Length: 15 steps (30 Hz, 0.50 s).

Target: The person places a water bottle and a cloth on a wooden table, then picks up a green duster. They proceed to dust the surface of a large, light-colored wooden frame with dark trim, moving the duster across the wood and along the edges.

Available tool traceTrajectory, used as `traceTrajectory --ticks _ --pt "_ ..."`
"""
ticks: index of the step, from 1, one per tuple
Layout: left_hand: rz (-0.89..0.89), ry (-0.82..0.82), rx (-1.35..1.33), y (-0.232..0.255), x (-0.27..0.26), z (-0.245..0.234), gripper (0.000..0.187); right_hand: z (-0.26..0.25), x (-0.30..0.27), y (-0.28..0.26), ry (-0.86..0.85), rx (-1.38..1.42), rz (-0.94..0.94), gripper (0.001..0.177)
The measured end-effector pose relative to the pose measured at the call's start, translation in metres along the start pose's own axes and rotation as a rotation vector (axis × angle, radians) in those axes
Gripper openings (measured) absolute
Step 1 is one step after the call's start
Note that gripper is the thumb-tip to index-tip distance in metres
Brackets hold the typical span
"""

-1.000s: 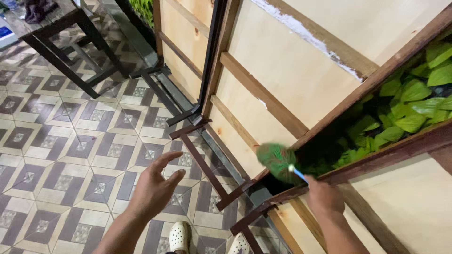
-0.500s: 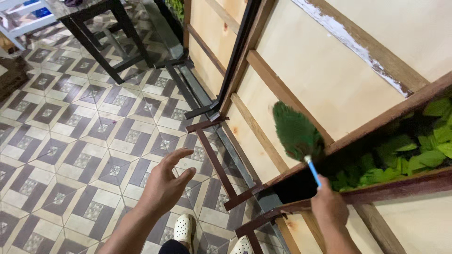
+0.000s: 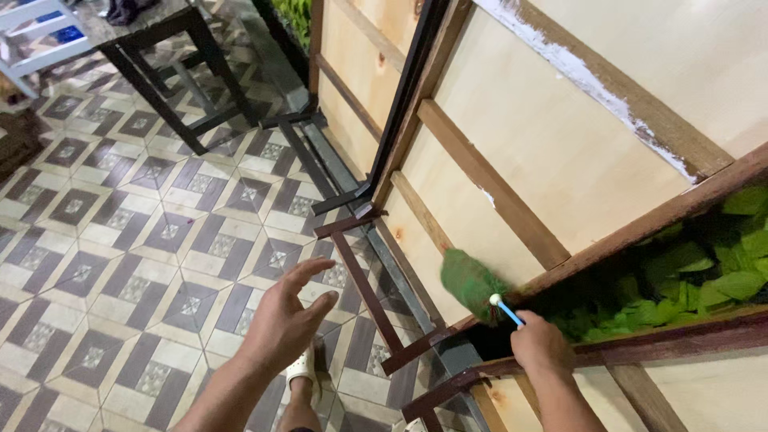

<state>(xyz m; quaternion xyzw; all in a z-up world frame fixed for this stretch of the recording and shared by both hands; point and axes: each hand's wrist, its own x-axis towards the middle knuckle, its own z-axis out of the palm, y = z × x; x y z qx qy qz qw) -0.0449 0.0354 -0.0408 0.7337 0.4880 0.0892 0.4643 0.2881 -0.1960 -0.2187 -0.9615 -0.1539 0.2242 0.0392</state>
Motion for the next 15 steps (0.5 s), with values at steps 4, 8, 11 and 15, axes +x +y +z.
traceTrajectory --ticks 4,8,11,15 --pt "0.024 -0.023 -0.046 0.005 0.022 -0.019 0.052 -0.017 -0.018 -0.022 0.102 0.049 0.045 0.047" --pt "0.145 0.018 0.027 0.009 0.038 -0.038 0.050 -0.010 -0.009 -0.028 -0.011 -0.085 0.104 0.052" --pt "0.218 0.045 0.033 0.007 0.052 -0.057 0.047 0.014 0.016 -0.033 0.056 -0.035 -0.021 0.035" --pt "0.269 0.072 0.030 0.001 0.064 -0.071 0.044 0.009 0.021 -0.051 0.130 0.026 0.002 0.042"
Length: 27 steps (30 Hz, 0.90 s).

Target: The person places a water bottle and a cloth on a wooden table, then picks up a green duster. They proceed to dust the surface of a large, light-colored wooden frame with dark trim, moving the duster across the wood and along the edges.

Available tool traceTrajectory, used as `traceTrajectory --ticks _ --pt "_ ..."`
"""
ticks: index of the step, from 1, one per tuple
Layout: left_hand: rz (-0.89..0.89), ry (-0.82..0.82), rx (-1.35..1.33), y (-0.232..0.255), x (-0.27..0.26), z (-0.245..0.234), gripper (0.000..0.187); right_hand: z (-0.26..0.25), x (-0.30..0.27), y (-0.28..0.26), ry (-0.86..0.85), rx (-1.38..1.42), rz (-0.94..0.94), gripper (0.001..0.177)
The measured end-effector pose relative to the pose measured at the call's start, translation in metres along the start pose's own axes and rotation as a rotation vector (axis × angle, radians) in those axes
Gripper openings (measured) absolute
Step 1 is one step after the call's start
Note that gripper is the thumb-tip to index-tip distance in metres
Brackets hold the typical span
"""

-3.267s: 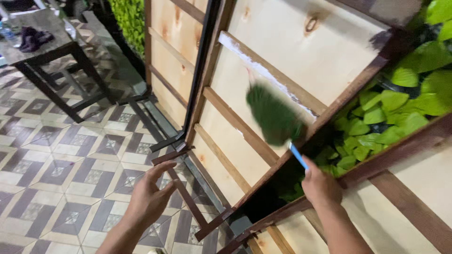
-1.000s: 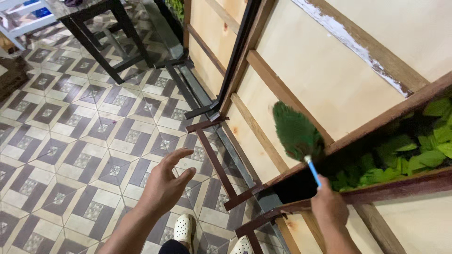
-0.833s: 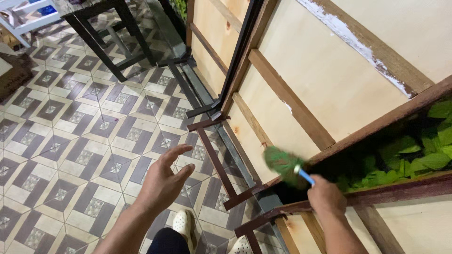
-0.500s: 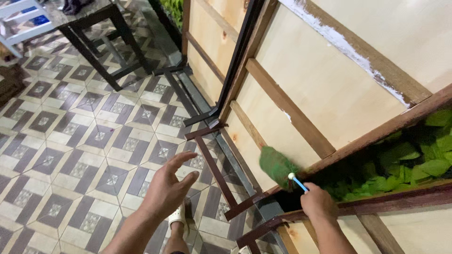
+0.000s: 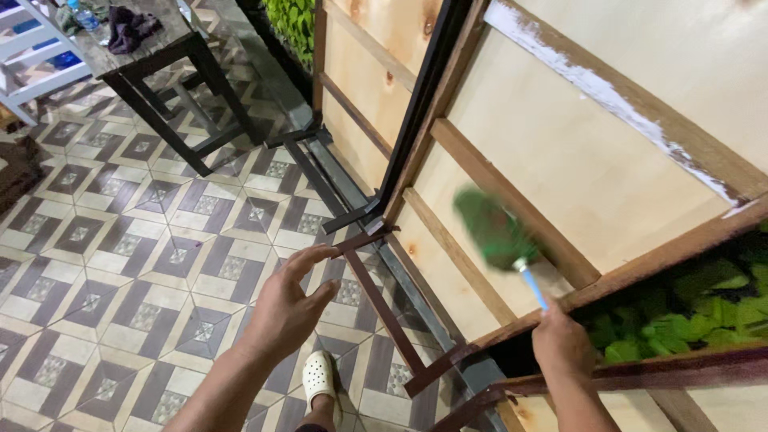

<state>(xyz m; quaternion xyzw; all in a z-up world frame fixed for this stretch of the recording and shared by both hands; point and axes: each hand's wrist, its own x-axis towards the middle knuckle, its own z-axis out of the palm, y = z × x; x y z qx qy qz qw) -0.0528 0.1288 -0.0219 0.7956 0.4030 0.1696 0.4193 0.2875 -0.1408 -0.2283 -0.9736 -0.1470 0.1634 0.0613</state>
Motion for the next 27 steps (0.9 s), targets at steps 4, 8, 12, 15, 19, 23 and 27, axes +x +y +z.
traceTrajectory --ticks 4,8,12,15,19,23,27 --pt "-0.077 -0.015 -0.019 0.000 -0.003 0.000 0.045 -0.009 0.002 -0.023 -0.091 0.011 0.055 0.036" --pt "-0.151 -0.033 0.013 0.003 -0.007 0.006 0.050 -0.010 0.009 -0.031 -0.008 -0.029 -0.049 0.030" --pt "-0.215 -0.014 -0.067 -0.001 -0.016 0.022 0.054 -0.004 0.011 -0.019 -0.017 0.015 -0.003 0.031" --pt "-0.139 -0.010 -0.087 -0.010 -0.016 0.037 0.051 0.004 0.028 -0.019 -0.152 -0.046 0.105 0.034" --pt "-0.117 -0.072 -0.023 -0.020 -0.003 0.042 0.048 0.011 0.035 -0.036 0.023 0.146 0.016 0.036" --pt "-0.048 -0.049 -0.035 -0.019 0.021 0.022 0.046 0.020 0.034 -0.054 0.012 0.131 0.072 0.033" --pt "0.029 -0.018 -0.018 -0.025 0.042 -0.003 0.042 0.017 0.036 -0.082 -0.127 0.034 0.120 0.032"
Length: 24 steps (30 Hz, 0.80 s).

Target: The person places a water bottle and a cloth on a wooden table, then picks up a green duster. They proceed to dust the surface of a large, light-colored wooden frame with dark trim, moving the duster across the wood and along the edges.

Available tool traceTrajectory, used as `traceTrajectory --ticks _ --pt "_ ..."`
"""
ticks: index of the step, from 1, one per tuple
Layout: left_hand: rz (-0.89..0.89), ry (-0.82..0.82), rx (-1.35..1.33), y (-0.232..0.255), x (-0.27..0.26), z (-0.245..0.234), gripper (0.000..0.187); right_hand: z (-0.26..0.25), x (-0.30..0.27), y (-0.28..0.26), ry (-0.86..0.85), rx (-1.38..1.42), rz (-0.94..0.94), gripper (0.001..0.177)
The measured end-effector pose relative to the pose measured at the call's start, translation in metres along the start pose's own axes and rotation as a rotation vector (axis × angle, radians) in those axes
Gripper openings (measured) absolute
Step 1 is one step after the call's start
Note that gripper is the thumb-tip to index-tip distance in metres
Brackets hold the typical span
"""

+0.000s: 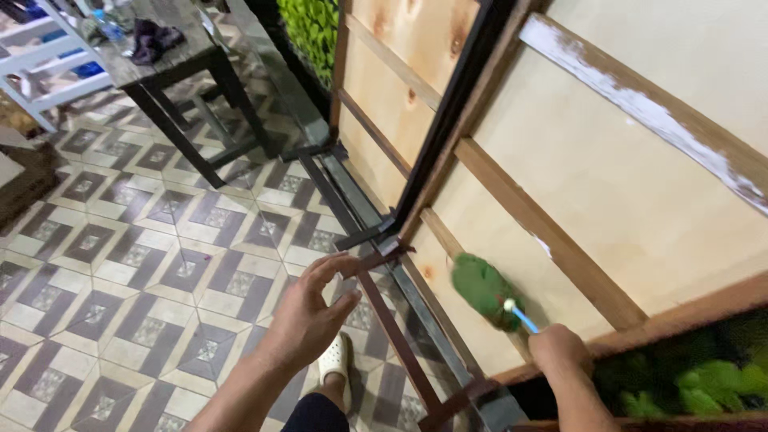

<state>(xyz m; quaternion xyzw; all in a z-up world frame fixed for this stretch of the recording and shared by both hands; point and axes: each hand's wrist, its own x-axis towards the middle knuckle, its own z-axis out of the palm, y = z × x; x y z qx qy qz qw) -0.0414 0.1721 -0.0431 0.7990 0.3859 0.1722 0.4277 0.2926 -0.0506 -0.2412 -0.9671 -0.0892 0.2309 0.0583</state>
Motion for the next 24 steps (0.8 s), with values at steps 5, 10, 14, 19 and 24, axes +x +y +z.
traceTrajectory --ticks 5,10,14,19,24 --pt "-0.061 0.027 0.008 -0.014 0.017 -0.017 0.049 -0.008 0.000 -0.023 0.166 0.147 -0.045 0.033" --pt "-0.078 0.013 0.046 -0.025 0.025 -0.022 0.052 -0.013 0.028 -0.065 -0.001 -0.122 -0.027 0.034" --pt "-0.082 0.001 -0.001 -0.030 0.031 -0.024 0.052 -0.010 0.030 -0.081 0.176 0.100 -0.147 0.032" --pt "-0.150 -0.047 0.016 -0.040 0.046 -0.042 0.053 -0.012 0.048 -0.134 -0.005 -0.148 -0.059 0.035" --pt "-0.060 0.006 -0.023 -0.061 0.070 -0.063 0.045 0.003 0.053 -0.156 0.107 0.031 -0.090 0.031"
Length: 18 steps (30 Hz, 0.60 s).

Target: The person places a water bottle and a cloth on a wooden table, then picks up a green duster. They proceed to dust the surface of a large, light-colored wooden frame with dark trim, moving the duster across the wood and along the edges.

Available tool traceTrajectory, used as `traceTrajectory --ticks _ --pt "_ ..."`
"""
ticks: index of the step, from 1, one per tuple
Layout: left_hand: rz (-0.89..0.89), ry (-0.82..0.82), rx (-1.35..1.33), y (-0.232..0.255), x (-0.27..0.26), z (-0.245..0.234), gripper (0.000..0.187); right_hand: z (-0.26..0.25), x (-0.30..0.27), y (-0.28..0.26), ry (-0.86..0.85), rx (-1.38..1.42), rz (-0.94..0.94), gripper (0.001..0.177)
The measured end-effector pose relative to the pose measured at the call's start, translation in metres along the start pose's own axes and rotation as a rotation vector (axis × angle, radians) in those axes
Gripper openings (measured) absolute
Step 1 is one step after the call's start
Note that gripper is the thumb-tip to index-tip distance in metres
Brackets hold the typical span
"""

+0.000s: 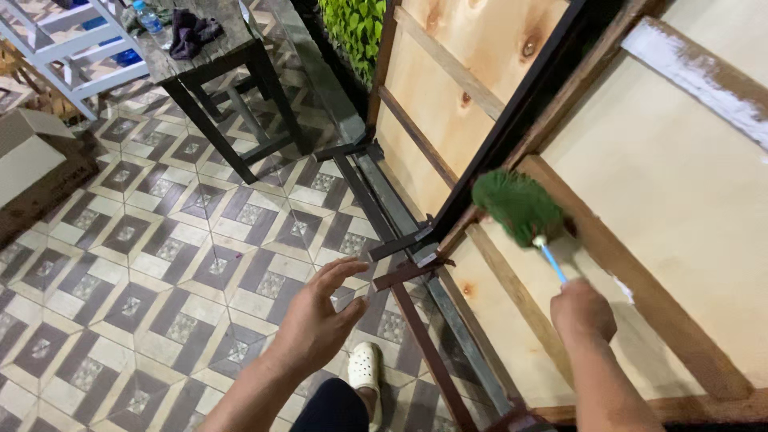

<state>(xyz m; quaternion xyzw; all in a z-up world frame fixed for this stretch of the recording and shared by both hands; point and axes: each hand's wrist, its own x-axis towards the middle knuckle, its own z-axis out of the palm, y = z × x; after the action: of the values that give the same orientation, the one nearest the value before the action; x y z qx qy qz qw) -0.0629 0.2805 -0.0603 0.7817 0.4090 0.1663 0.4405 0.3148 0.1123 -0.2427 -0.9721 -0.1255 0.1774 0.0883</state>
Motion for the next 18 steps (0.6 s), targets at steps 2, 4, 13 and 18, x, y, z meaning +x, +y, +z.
traceTrajectory --ticks 2,4,13,18 --pt "-0.009 -0.034 0.038 -0.008 0.014 -0.009 0.044 0.008 0.011 -0.006 -0.122 -0.106 0.045 0.032" --pt "-0.019 -0.067 0.076 -0.011 0.030 -0.019 0.046 0.012 0.017 -0.012 -0.134 -0.202 0.066 0.031" --pt "0.108 -0.189 0.080 -0.005 0.072 -0.026 0.048 0.012 -0.067 0.006 -0.078 -0.013 0.129 0.037" --pt "0.280 -0.139 0.248 -0.008 0.057 0.010 0.079 0.016 -0.114 0.063 -0.040 -0.119 0.024 0.035"
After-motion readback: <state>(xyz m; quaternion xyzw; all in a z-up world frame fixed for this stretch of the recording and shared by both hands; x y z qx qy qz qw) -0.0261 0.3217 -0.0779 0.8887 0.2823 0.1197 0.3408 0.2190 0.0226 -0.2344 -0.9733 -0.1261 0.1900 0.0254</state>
